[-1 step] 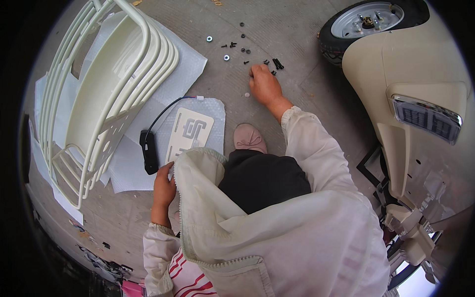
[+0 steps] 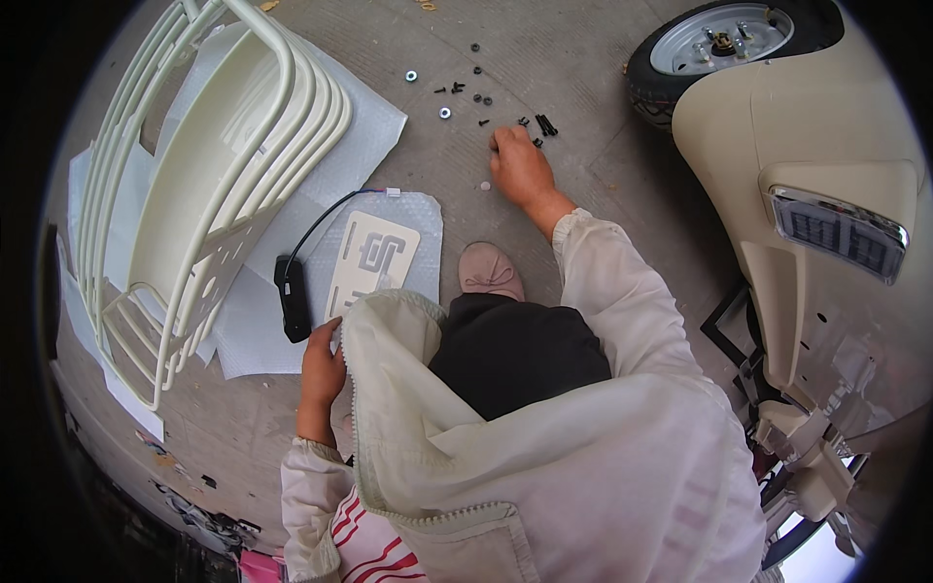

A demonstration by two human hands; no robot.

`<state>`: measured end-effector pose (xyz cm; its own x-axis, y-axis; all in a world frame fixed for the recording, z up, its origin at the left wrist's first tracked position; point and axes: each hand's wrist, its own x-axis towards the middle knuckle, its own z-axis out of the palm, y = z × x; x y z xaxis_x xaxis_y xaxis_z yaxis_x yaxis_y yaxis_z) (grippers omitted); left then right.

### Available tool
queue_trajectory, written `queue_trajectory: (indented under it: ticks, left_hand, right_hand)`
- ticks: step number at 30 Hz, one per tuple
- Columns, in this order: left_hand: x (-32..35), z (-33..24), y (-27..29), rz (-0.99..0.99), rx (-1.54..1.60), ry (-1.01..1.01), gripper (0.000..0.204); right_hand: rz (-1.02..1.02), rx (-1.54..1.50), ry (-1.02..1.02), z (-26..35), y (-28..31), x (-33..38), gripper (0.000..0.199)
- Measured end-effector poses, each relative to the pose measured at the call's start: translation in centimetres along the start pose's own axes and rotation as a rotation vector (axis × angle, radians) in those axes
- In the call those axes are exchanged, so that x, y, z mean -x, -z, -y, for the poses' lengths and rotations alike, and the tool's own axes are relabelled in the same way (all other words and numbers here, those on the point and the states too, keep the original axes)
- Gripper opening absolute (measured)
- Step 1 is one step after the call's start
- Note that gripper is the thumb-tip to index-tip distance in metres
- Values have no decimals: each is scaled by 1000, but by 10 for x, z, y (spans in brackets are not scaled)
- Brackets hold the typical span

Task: The person unpacks a white metal rack and its accessories from protective packaging on the ground. They then handle a small black electronic device and a bag of screws, organizing the components before beginning to attach the device to the rack.

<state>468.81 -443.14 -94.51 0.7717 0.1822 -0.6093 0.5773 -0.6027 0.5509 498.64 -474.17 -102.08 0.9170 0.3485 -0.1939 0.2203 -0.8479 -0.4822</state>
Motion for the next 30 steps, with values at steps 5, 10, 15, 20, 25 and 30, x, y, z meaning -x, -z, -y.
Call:
queue_trajectory:
  ticks: [5,10,15,20,25,30]
  left_hand:
    - [0,1,0,7,7,6,37]
    - [-1,0,0,13,9,22,37]
    - [-2,-1,1,20,11,2,37]
    - [1,2,1,19,20,22,38]
    - [1,2,0,25,15,23,38]
    - [-2,6,-3,39,24,11,38]
  right_hand:
    - [21,37,-52,7,10,-1,16]
    - [-81,-12,26,9,13,-13,15]
    - [-168,55,208,7,-5,-34,12]
    - [-108,181,134,18,-10,-38,7]
    - [-100,153,84,13,-15,-40,11]
    - [-122,185,75,13,-19,-41,13]
